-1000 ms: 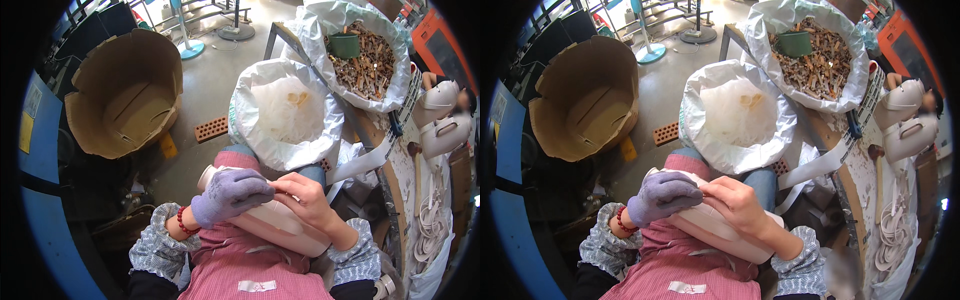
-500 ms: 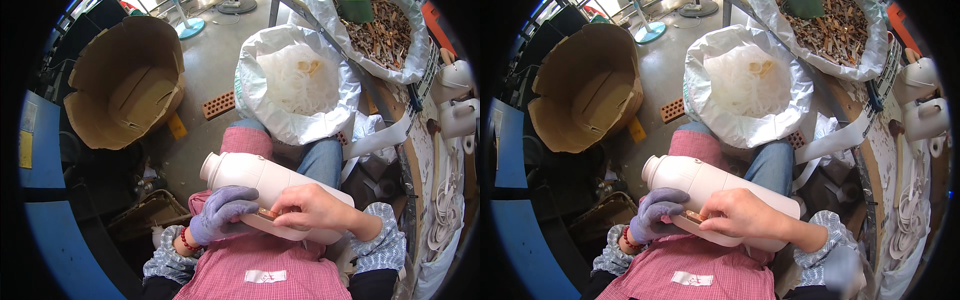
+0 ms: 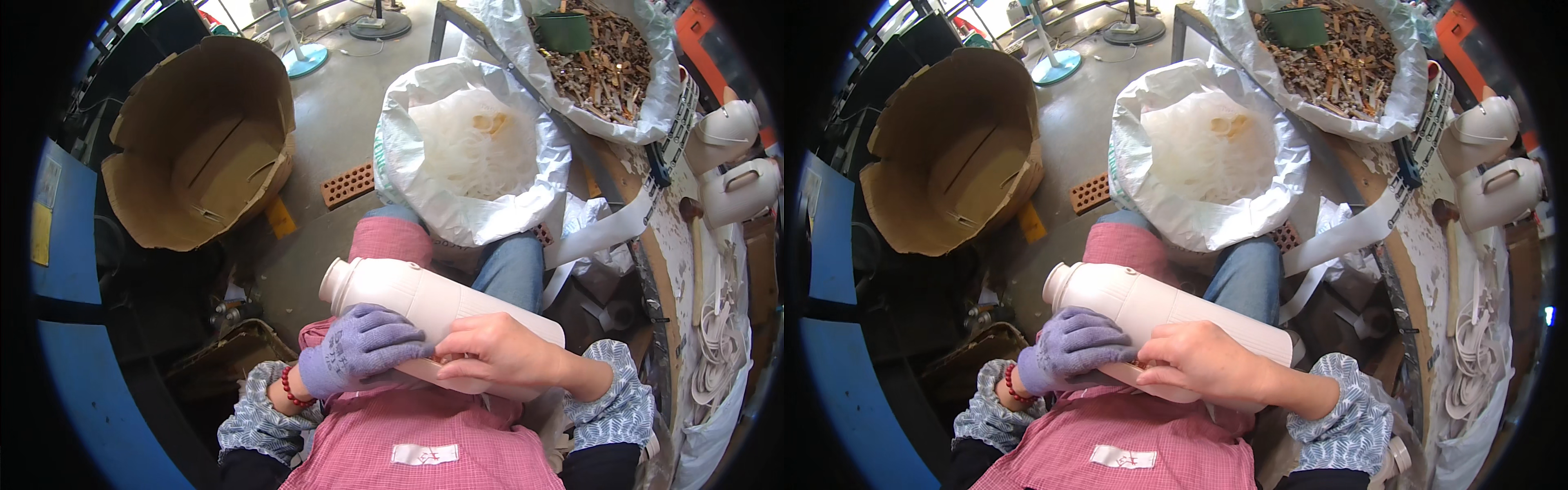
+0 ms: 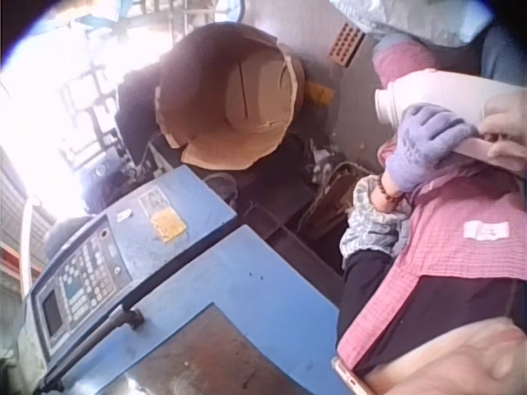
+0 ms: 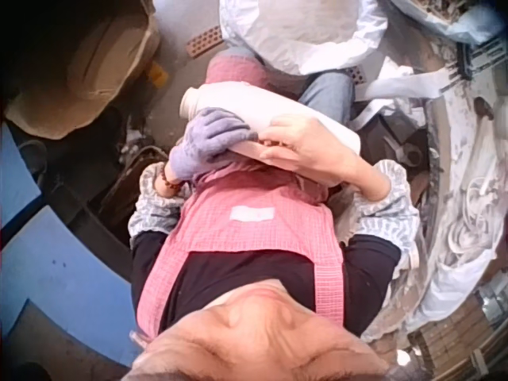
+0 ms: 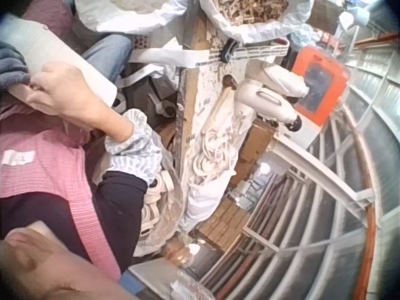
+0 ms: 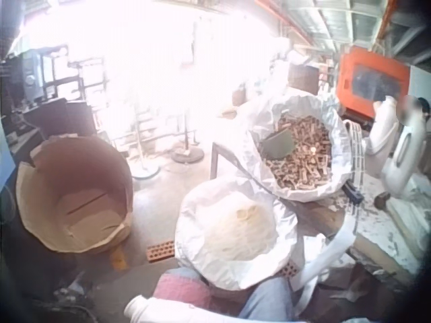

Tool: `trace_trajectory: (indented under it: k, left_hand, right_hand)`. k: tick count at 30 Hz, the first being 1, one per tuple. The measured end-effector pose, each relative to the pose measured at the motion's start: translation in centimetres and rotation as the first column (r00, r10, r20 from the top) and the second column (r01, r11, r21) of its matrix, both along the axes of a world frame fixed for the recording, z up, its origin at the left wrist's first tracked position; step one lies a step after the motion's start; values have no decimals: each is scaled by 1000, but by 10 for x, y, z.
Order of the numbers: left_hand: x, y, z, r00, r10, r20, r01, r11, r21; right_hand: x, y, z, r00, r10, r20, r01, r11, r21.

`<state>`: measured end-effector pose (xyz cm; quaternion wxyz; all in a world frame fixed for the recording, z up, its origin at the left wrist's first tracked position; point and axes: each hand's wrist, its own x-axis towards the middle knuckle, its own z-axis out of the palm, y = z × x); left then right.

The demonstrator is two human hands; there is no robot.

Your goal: The person assembles white thermos containers by attaching handles and applying labels. They pick up each thermos, affix a handle, and then apply a label to the body before placing the finished unit aside.

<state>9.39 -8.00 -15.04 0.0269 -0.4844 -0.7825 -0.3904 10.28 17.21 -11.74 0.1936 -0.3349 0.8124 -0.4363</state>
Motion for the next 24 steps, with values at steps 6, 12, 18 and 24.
trace_trajectory:
  k: [6, 12, 18, 24]
  left_hand:
    - [-33, 43, 12, 998, -19, 62, 19, 1000, -5]
    - [-81, 79, 8, 824, -154, 545, 100, 987, 127]
    - [-126, 232, 12, 897, -277, 343, 185, 943, 278]
    - [-221, 301, -27, 983, -117, 140, 99, 986, 133]
  right_hand:
    - [24, 28, -3, 762, -144, -631, 268, 958, 105]
    - [67, 160, 13, 731, -678, 72, 680, 717, -154]
    - [37, 310, -19, 401, -914, -66, 913, 405, -56]
    - [-25, 477, -41, -55, -541, -839, 918, -357, 170]
